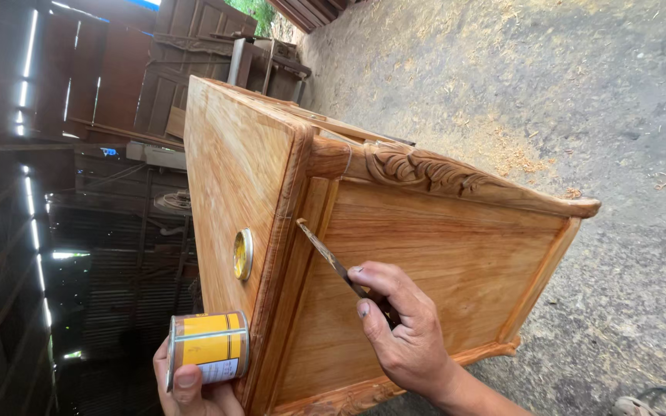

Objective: The person uses a small metal tool to scoop a brown finish from a can and applies it to the carved edges and corners of a wooden cabinet. They repeatedly dip the tool into the can and spread the finish along the wood grain.

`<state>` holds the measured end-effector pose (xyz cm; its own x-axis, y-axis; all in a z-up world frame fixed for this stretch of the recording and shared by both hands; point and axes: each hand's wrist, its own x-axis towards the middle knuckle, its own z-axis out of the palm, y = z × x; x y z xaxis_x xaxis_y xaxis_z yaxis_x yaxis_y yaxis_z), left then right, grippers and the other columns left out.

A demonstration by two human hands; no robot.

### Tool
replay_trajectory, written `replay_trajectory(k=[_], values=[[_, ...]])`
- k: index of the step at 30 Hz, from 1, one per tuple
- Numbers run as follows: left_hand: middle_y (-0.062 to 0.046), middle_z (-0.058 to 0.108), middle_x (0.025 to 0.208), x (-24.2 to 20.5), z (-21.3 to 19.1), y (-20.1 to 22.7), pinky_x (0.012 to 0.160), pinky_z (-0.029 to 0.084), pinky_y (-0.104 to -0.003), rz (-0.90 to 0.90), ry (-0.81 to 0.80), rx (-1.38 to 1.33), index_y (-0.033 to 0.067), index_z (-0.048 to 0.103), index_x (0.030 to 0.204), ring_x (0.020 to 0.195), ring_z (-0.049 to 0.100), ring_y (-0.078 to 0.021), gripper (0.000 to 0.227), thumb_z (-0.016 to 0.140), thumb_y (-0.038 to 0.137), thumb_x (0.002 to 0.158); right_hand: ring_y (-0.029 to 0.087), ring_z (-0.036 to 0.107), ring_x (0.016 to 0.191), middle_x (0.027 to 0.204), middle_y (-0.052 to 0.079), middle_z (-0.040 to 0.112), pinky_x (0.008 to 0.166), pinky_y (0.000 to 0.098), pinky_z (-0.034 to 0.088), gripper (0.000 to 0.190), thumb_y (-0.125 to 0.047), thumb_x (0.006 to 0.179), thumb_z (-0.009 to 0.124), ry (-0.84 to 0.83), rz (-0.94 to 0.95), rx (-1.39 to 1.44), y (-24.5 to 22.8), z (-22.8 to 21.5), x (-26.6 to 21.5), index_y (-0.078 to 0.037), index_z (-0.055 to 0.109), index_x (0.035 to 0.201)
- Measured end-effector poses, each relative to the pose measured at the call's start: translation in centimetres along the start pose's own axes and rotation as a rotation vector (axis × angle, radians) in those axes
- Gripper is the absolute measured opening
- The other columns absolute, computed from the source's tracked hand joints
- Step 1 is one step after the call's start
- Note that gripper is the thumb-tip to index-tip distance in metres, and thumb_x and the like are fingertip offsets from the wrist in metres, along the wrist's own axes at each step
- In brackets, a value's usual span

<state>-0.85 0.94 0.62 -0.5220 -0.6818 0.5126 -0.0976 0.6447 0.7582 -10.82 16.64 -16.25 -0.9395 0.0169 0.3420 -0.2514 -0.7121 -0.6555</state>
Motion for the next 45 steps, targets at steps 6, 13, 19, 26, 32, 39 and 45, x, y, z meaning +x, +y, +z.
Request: replay_trajectory(k=[6, 13, 19, 26, 32, 39, 45], values=[[-0.022, 0.062, 0.117, 0.3, -0.3, -0.5, 0.096, 0.061, -0.05, 0.006, -0.011, -0.001, -0.0086, 0.044, 0.134, 0.108, 0.068, -0.0312, 0.104, 0.077, 0.067, 0.07, 0.016, 0.068, 0.095, 0.121, 0.012, 0.068, 0.081, 0.0265, 0.055, 0.034, 0.002, 0.093, 0.065, 0.023, -0.032, -0.03, 0.5, 1.5, -0.2, -0.005, 0.065, 0.126], [-0.027, 0.065, 0.114, 1.0, -0.8, -1.3, 0.09, 0.061, -0.053, 0.004, -0.134, -0.04, -0.0081, 0.042, 0.135, 0.102, 0.069, -0.0343, 0.103, 0.076, 0.066, 0.072, 0.022, 0.073, 0.111, 0.123, 0.016, 0.07, 0.093, 0.0302, 0.06, 0.039, 0.0, 0.09, 0.069, 0.04, -0.166, -0.166, -0.4, 2.1, -0.8, -0.005, 0.065, 0.128], [-0.026, 0.06, 0.118, 0.7, -0.9, -1.8, 0.096, 0.062, -0.053, 0.04, -0.031, -0.035, -0.0123, 0.04, 0.137, 0.108, 0.068, -0.0344, 0.11, 0.079, 0.067, 0.072, 0.016, 0.07, 0.08, 0.118, 0.012, 0.077, 0.07, 0.0269, 0.058, 0.038, -0.001, 0.093, 0.067, 0.03, 0.084, -0.075, 1.3, -0.4, 0.2, -0.004, 0.067, 0.13], [-0.027, 0.06, 0.117, 1.2, -1.4, -1.5, 0.095, 0.061, -0.055, 0.0, -0.088, -0.055, -0.0112, 0.038, 0.136, 0.108, 0.068, -0.0355, 0.111, 0.079, 0.068, 0.069, 0.02, 0.072, 0.108, 0.123, 0.013, 0.069, 0.09, 0.0307, 0.06, 0.037, 0.001, 0.092, 0.067, -0.049, -0.149, -0.093, 0.6, 2.0, -1.1, -0.005, 0.065, 0.128], [-0.027, 0.059, 0.118, 1.6, -1.7, -1.7, 0.096, 0.061, -0.055, -0.042, -0.096, 0.013, -0.0107, 0.034, 0.137, 0.109, 0.068, -0.0351, 0.116, 0.076, 0.071, 0.068, 0.016, 0.058, 0.077, 0.129, 0.015, 0.058, 0.062, 0.029, 0.053, 0.04, 0.008, 0.091, 0.065, -0.001, 0.14, 0.051, 0.3, 2.6, -2.7, -0.006, 0.067, 0.129], [-0.027, 0.059, 0.119, 2.1, -1.7, -1.9, 0.097, 0.06, -0.055, 0.03, -0.181, -0.053, -0.0127, 0.033, 0.138, 0.108, 0.068, -0.0345, 0.117, 0.079, 0.071, 0.07, 0.025, 0.065, 0.121, 0.135, 0.018, 0.056, 0.1, 0.036, 0.058, 0.046, 0.002, 0.096, 0.064, -0.05, -0.151, 0.001, 0.2, 5.5, -3.9, -0.007, 0.058, 0.141], [-0.03, 0.062, 0.118, 1.7, -1.7, -1.9, 0.095, 0.062, -0.054, 0.022, -0.168, -0.083, -0.0136, 0.034, 0.138, 0.105, 0.07, -0.0364, 0.117, 0.08, 0.07, 0.069, 0.022, 0.068, 0.105, 0.134, 0.019, 0.057, 0.089, 0.0332, 0.062, 0.041, 0.0, 0.095, 0.065, 0.008, 0.028, -0.017, -0.6, 3.6, -3.8, -0.008, 0.061, 0.136]])
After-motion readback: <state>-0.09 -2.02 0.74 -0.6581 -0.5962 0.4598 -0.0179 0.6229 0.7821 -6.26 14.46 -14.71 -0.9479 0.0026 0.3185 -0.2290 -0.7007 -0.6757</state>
